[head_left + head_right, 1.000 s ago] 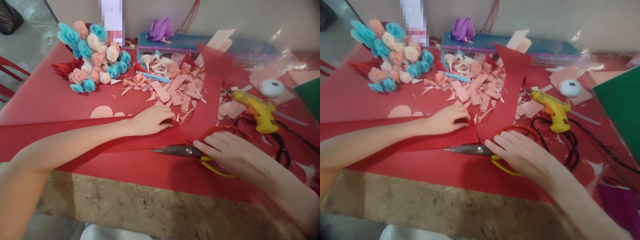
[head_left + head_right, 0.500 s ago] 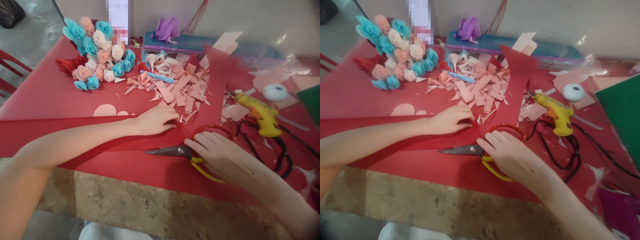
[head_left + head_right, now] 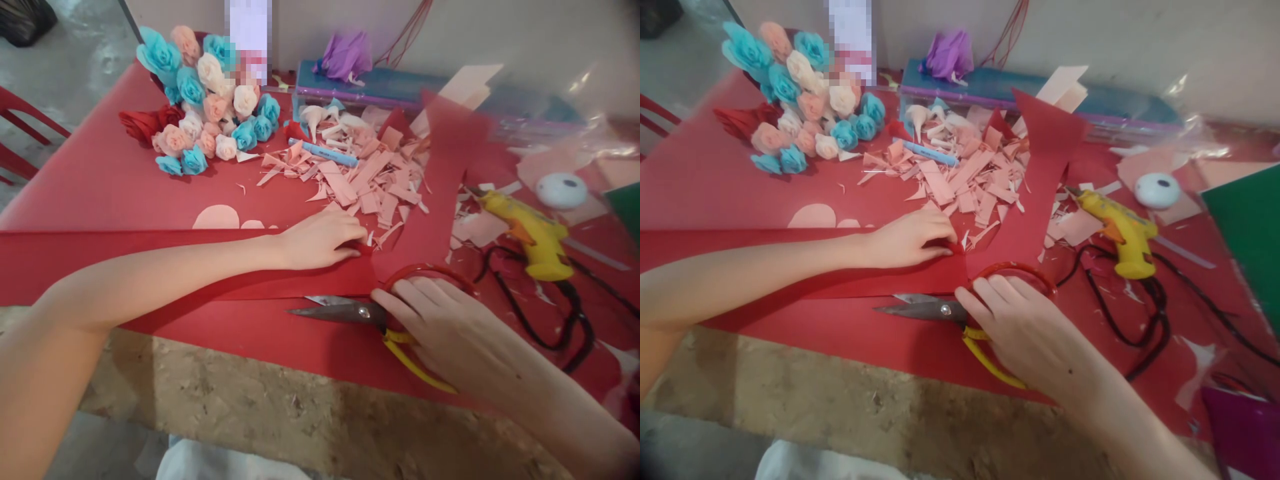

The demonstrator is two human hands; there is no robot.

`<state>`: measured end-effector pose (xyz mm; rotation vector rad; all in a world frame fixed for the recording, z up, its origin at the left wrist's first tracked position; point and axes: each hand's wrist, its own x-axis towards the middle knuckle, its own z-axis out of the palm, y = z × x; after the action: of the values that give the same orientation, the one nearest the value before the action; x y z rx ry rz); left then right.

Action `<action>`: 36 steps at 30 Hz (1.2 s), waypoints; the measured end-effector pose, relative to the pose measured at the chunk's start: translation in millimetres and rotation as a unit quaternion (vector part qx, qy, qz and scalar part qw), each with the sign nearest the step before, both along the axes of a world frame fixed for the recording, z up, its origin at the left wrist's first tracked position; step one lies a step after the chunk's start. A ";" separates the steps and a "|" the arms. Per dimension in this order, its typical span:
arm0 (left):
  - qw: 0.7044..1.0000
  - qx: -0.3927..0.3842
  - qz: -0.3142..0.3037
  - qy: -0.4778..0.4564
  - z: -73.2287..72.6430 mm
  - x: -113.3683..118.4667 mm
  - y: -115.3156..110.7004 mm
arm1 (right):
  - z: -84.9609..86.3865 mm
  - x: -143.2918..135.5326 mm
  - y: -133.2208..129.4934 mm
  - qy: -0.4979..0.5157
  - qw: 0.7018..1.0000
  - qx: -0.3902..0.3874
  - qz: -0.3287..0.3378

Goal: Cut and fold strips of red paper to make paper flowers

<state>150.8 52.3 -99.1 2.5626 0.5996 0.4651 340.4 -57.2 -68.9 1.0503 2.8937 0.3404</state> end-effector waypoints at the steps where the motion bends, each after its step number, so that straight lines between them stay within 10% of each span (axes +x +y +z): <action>1: 1.000 -0.002 0.000 -0.002 -0.1 -0.3 -0.1 | 0.1 -2.4 0.1 -0.001 1.000 0.000 -0.003; 24: 1.000 -0.018 -0.009 0.007 2.7 -0.6 3.5 | -6.6 -17.4 1.0 -0.011 0.998 0.038 0.049; 36: 0.995 -0.048 -0.074 0.054 25.8 -59.2 2.5 | -13.1 23.6 -1.4 -0.022 0.999 0.021 0.031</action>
<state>91.5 54.7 -73.3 2.5293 0.4533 0.2425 364.0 -58.6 -82.0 0.9483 2.8963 0.4221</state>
